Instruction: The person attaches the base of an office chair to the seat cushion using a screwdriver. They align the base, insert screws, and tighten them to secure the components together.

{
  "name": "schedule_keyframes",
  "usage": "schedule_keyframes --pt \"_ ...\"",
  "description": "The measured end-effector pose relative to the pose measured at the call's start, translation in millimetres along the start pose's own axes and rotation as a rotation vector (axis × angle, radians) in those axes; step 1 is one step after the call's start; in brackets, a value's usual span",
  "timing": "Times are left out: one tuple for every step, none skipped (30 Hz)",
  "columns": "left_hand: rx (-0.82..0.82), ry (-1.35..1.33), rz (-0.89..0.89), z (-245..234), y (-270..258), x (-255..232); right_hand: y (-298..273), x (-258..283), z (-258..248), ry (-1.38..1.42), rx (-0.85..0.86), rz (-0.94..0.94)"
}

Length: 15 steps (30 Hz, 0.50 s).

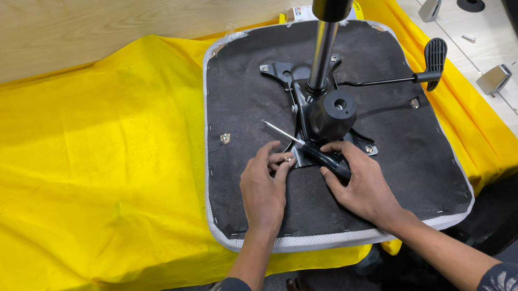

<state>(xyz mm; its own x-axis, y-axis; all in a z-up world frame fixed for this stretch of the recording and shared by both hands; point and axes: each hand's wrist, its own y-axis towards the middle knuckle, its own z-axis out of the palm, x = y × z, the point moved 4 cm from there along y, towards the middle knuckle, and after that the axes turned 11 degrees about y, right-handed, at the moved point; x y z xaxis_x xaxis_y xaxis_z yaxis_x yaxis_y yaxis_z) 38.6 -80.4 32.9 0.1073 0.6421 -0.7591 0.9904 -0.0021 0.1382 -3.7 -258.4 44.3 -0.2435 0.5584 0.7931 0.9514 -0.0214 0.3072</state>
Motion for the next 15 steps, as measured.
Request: schedule_keyframes --pt "0.004 0.002 0.021 0.3 -0.3 0.6 0.1 -1.1 0.3 -0.005 0.0 0.028" --pt "0.005 0.008 0.024 1.0 -0.9 1.7 0.2 -0.9 0.6 -0.002 -0.003 0.023" --pt "0.008 0.015 0.028 2.0 -1.7 2.4 -0.1 -0.7 0.5 0.001 -0.008 0.019" --pt "0.01 0.021 0.032 2.9 -2.4 3.1 -0.2 -0.7 0.5 0.004 -0.012 0.016" --pt "0.003 0.038 0.061 3.4 -3.1 2.9 -0.5 -0.4 0.4 0.005 -0.014 -0.001" --pt "-0.005 0.054 0.09 3.5 -3.6 2.6 -0.6 -0.1 0.4 0.005 -0.016 -0.017" --pt "-0.011 0.072 0.119 3.3 -4.1 2.1 -0.6 0.1 0.7 0.007 -0.019 -0.033" --pt "-0.003 0.051 0.124 3.3 -4.0 2.2 -0.6 0.1 0.8 0.006 -0.019 -0.041" --pt "0.005 0.03 0.13 3.1 -3.6 2.1 -0.2 0.1 0.8 0.004 -0.02 -0.05" --pt "0.013 0.009 0.136 2.9 -3.6 1.7 0.2 0.2 0.7 0.003 -0.02 -0.059" --pt "-0.008 0.006 0.141 1.6 -3.9 1.1 0.4 -0.8 1.0 0.002 -0.013 -0.037" --pt "-0.03 0.003 0.146 0.6 -4.1 0.2 0.7 -1.8 1.1 0.0 -0.005 -0.015" --pt "-0.051 0.0 0.152 -0.3 -4.5 -0.6 0.3 -2.7 1.3 -0.001 0.002 0.007" --pt "-0.055 0.015 0.136 -0.4 -4.4 -0.5 -0.2 -2.6 1.3 0.001 -0.001 0.006" --pt "-0.059 0.029 0.121 -0.4 -3.6 -0.6 -0.3 -2.3 1.1 0.002 -0.003 0.004"
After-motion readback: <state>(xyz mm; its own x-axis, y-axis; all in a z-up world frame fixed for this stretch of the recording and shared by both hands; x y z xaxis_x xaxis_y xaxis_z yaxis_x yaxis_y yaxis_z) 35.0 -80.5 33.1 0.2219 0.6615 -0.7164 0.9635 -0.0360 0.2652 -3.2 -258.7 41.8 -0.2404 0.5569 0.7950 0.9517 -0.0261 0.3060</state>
